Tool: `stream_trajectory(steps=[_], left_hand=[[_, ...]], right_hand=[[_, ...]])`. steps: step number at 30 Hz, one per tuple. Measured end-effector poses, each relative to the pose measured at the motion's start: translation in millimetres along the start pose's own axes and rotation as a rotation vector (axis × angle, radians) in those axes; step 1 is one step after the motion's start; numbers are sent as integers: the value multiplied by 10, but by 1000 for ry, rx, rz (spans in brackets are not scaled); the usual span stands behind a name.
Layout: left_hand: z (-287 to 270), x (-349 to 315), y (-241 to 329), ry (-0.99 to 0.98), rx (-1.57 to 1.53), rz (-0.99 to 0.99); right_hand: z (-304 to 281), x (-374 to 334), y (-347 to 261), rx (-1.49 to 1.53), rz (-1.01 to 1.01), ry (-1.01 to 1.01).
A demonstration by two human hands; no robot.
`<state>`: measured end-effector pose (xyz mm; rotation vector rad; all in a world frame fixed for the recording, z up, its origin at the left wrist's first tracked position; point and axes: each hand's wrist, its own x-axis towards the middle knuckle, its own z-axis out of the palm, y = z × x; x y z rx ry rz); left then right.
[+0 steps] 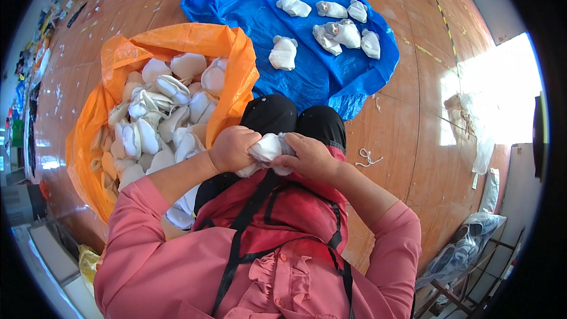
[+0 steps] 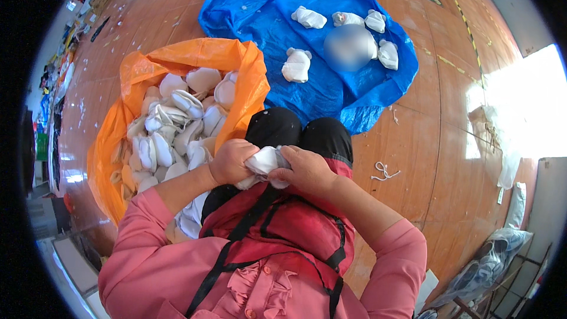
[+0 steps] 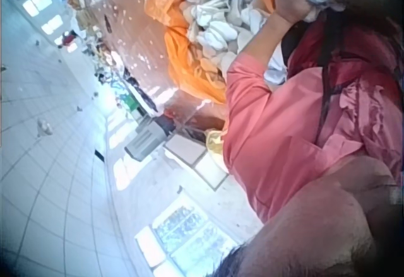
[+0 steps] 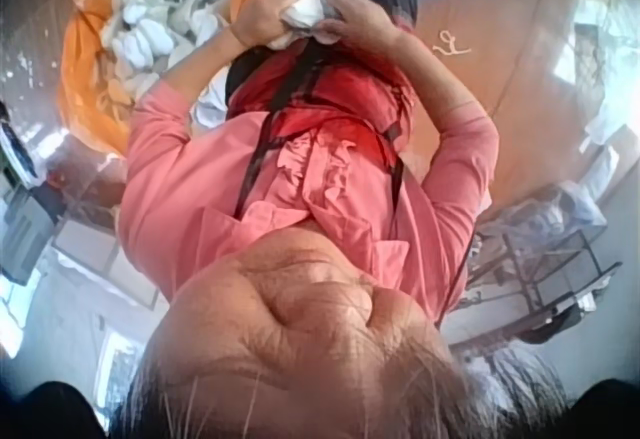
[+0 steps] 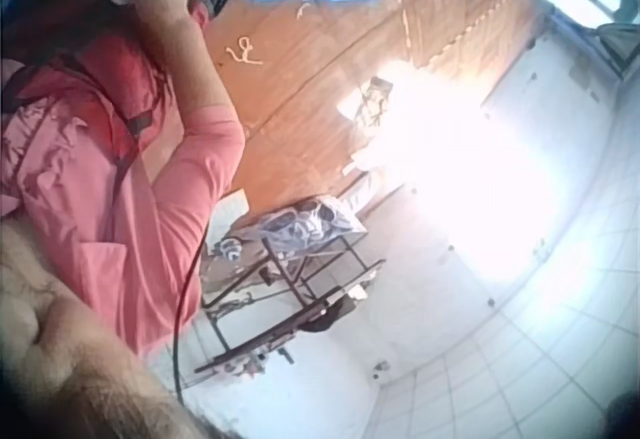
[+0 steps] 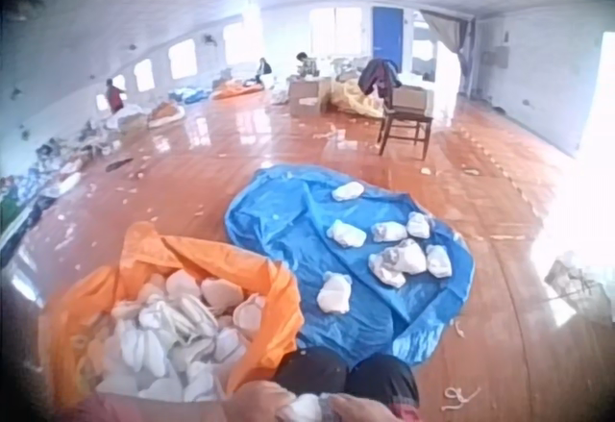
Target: The person sits on the floor and repeatedly picks up white fabric pieces from an orange bag, stuffs them into a small pouch, and ties the pouch closed. The finished pouches are placed on a blue tarp nearby.
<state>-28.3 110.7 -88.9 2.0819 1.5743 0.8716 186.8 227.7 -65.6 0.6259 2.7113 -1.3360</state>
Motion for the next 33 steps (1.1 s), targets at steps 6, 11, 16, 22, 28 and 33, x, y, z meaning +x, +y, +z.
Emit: stream_trajectory(steps=[6,11,16,22,28,33], left_hand=[[35,-29,-60,44,5,30],[135,-49,-142,176,2,75],[127,-49,-125,178,20,60],[114,-8,44,206,7,-23],[119,25,180,233,7,-166],[150,29,163,178,-50,-292]], right_hand=[[336,-22,202,275,-78,189],[575,56,386,757,40,188],[496,104,378,1378,110,39],[598,92,437,1171,78,343],[711,-43,252,868,-20,596],[792,99,279,515,144,689]])
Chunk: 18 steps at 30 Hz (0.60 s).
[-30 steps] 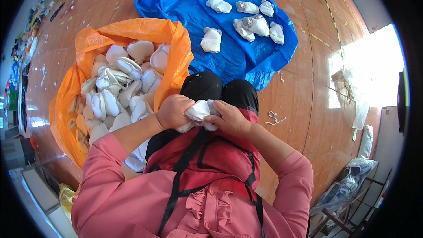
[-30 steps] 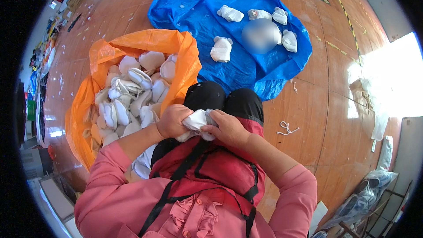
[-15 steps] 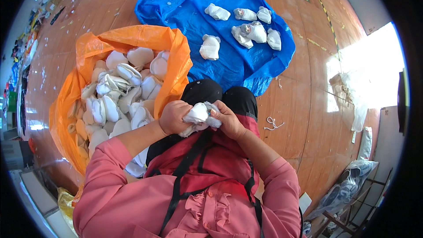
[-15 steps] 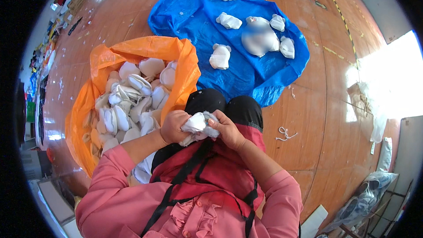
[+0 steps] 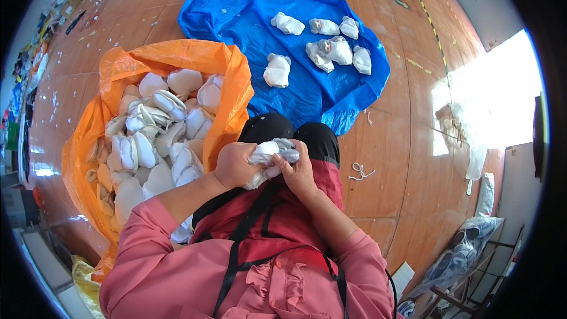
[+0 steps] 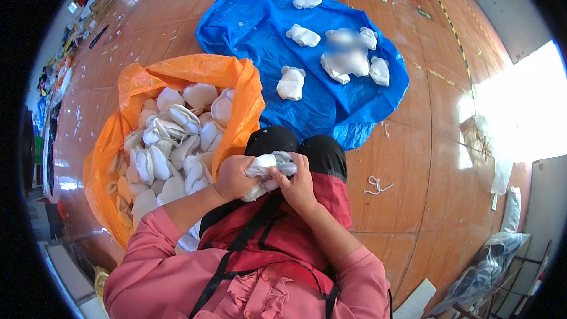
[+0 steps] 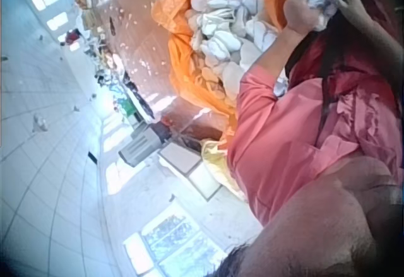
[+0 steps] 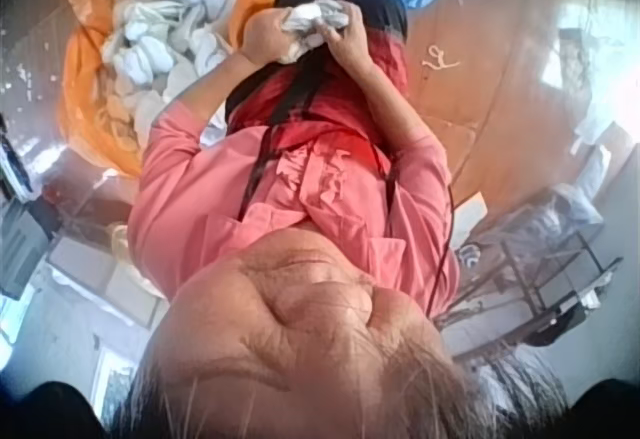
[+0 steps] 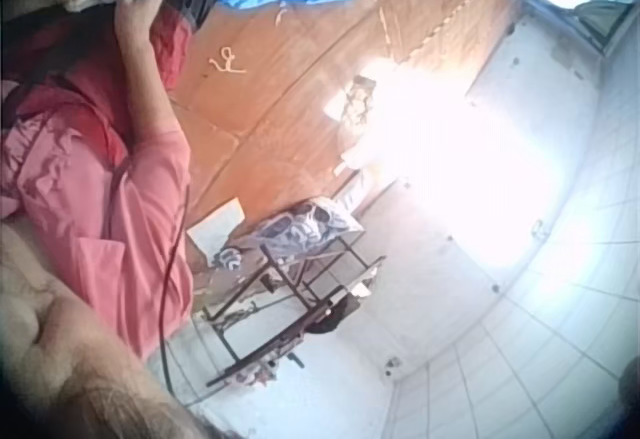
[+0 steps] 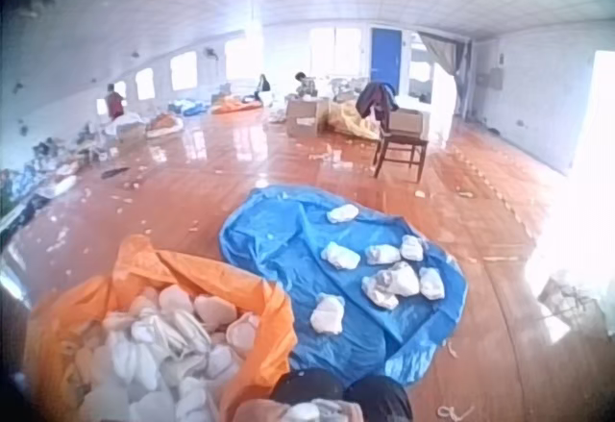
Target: The person sits on the floor and repeatedly picks up white fabric pieces from an orange bag, stuffs them into a small pouch, and ties the pouch closed. The finished pouches are placed on a blue tarp nearby.
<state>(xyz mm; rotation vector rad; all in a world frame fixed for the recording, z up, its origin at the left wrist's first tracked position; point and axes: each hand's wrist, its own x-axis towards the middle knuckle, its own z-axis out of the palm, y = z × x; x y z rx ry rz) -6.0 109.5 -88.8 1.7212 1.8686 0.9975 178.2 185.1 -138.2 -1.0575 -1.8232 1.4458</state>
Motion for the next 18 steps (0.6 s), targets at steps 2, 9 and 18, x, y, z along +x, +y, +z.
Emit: stream_trajectory(steps=[2,9,18], left_hand=[[-37,22,19,-36,-80,-41],[-55,51,-87,-113,-141,-19],[26,28,-227,-55,-259,88]], right_hand=[[-37,49,-52,-81,-21,-16],[-93,157,-196,-94,99,-106],[18,163,-19,22,24,-89]])
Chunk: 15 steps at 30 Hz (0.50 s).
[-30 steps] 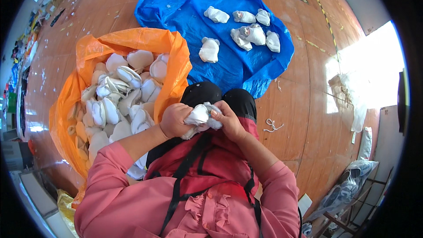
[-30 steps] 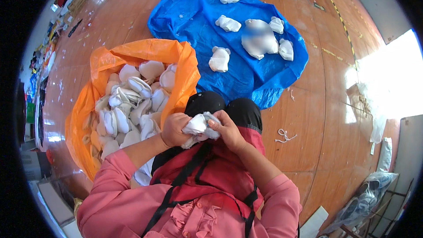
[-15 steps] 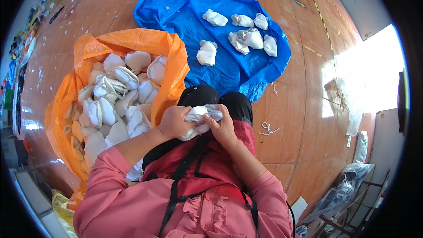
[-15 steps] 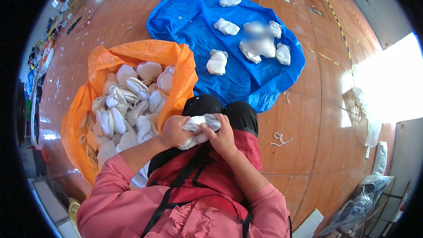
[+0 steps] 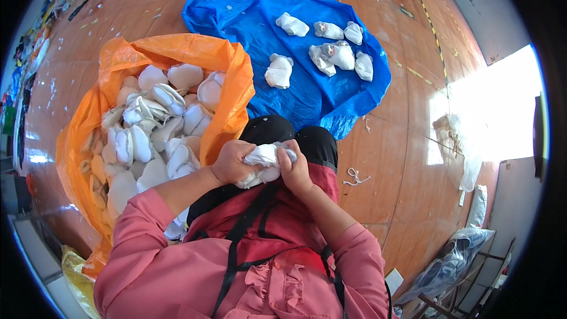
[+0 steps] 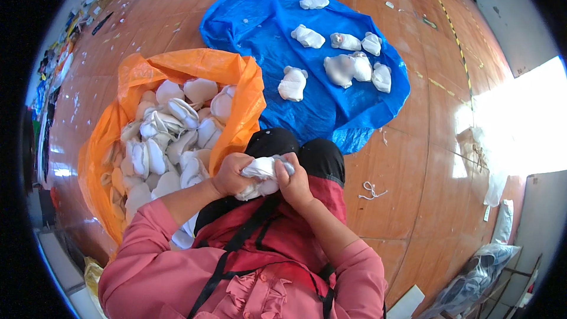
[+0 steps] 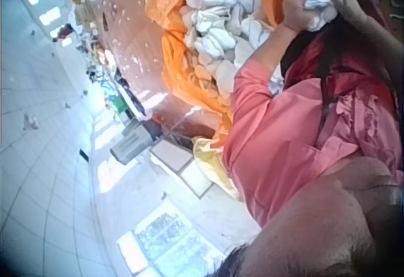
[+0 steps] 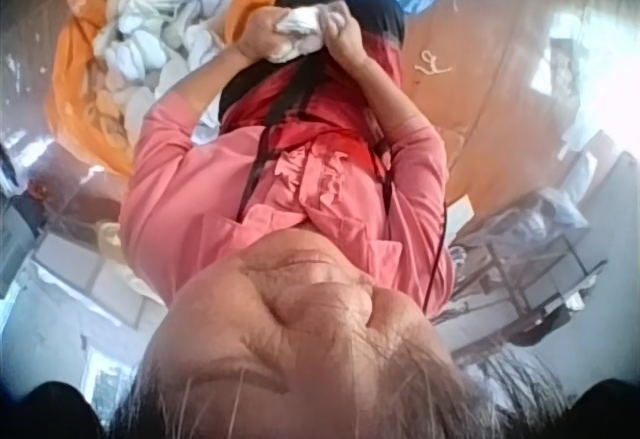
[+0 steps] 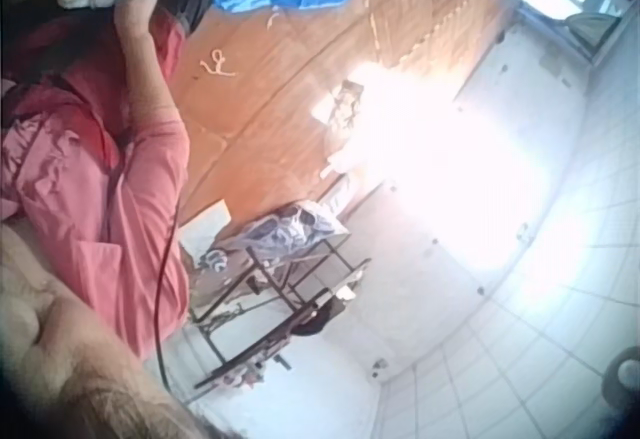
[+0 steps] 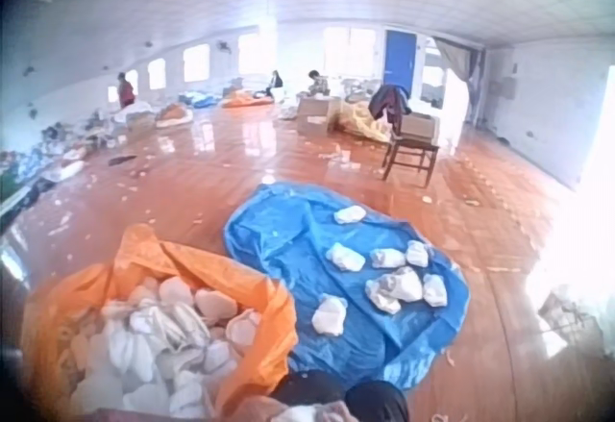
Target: The person sits on the floor and repeatedly picks up white fabric pieces from an orange bag, stuffs them into a small pouch, and ties the pouch closed. The finished pouches are placed on a blue tarp nearby.
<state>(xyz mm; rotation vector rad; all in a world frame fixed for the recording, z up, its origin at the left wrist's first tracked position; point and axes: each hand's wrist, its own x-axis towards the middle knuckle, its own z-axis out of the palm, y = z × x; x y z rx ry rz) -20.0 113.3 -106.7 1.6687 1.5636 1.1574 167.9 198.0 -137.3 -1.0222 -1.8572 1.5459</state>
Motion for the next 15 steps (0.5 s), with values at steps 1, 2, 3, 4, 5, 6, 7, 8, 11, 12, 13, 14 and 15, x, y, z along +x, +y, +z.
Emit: stream_trajectory(steps=[1,2,3,4,5,6,7,8,11,12,13,14,15], left_hand=[[7,5,5,3,27,32],[13,10,11,6,53,63],[13,12,15,9,80,96],[5,18,16,1,99,124],[-5,25,16,-8,118,152],[-14,28,18,-16,137,181],[-23,15,29,-23,183,174],[-33,-12,49,-29,230,167],[-30,-95,149,-36,377,154],[-30,-122,194,-36,428,151],[-41,-141,253,-41,478,146],[-68,-152,322,-49,475,106],[-105,-157,411,-58,472,66]], right_hand=[[4,-20,25,65,2,0],[9,-31,52,130,4,1],[15,-32,85,187,16,-14],[19,-31,121,244,28,-27],[22,-32,156,301,39,-40],[19,-34,199,311,36,-64],[5,-28,221,319,33,-90],[-17,-31,238,328,29,-116],[-105,-104,183,241,48,-122],[-107,-132,140,213,5,-86],[-106,-178,97,188,-34,-49],[-102,-211,83,162,-74,-11],[-111,-224,130,174,-63,-20]])
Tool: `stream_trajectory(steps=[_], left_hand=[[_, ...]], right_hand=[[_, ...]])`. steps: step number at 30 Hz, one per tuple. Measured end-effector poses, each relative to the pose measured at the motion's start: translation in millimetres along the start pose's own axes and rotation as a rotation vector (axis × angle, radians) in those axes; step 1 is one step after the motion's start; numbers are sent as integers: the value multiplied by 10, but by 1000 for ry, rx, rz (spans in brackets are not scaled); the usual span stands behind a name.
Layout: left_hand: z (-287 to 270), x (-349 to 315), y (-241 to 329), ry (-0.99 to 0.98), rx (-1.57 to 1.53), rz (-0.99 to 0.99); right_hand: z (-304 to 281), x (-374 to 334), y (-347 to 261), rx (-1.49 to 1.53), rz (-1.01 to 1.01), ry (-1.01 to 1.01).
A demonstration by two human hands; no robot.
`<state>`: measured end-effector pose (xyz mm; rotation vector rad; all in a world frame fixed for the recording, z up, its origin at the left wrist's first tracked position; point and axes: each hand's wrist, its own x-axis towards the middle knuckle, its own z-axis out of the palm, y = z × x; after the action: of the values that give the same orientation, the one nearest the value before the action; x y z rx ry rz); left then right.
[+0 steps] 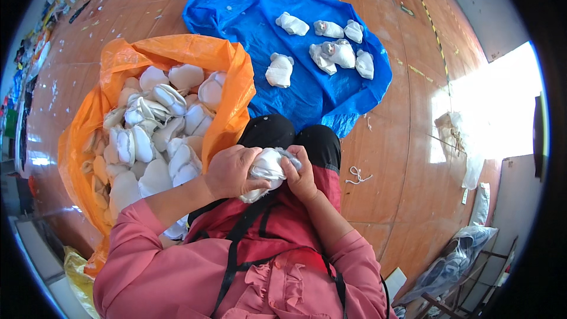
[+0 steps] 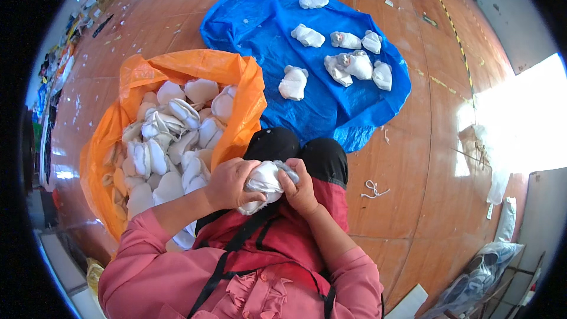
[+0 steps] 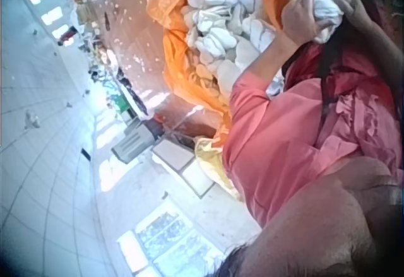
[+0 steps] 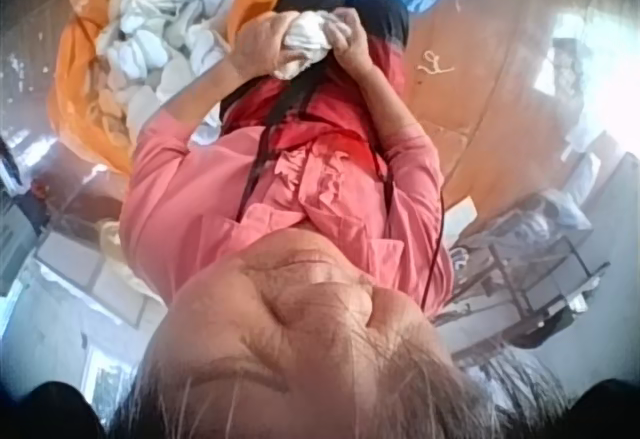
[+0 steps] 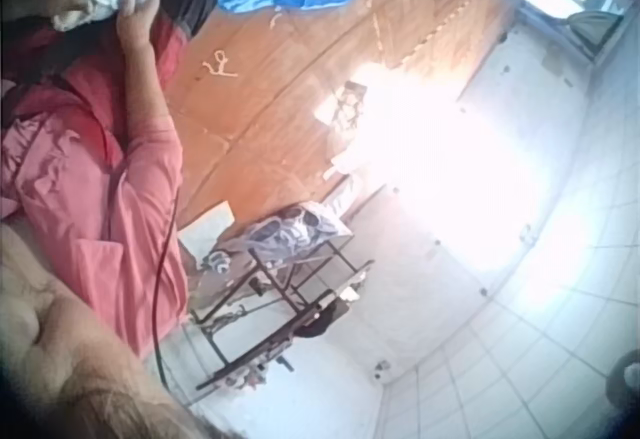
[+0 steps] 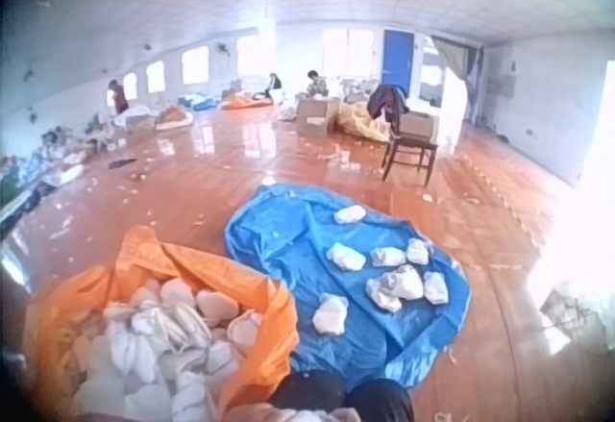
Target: The person sits on the floor and repeatedly picks up white fabric pieces from an orange bag, stuffs them into a small pouch, and ties the pouch closed. The finished pouches are placed on a blue tarp nearby.
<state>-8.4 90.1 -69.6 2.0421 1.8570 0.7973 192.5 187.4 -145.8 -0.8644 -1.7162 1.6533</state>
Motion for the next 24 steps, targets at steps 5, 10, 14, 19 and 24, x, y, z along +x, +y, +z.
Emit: stream_trajectory(steps=[5,10,14,19,24], left_hand=[[-183,178,93,-18,98,33],[-417,453,238,-411,112,-68],[-389,448,181,-518,219,0],[-284,375,52,-459,158,71],[-143,396,-71,-486,73,81]], right_hand=[[30,-1,-77,-9,-110,-7],[43,12,-148,33,-152,-36],[70,1,-114,59,-132,-50],[89,27,-79,156,-11,-36],[79,111,-70,217,87,-6]])
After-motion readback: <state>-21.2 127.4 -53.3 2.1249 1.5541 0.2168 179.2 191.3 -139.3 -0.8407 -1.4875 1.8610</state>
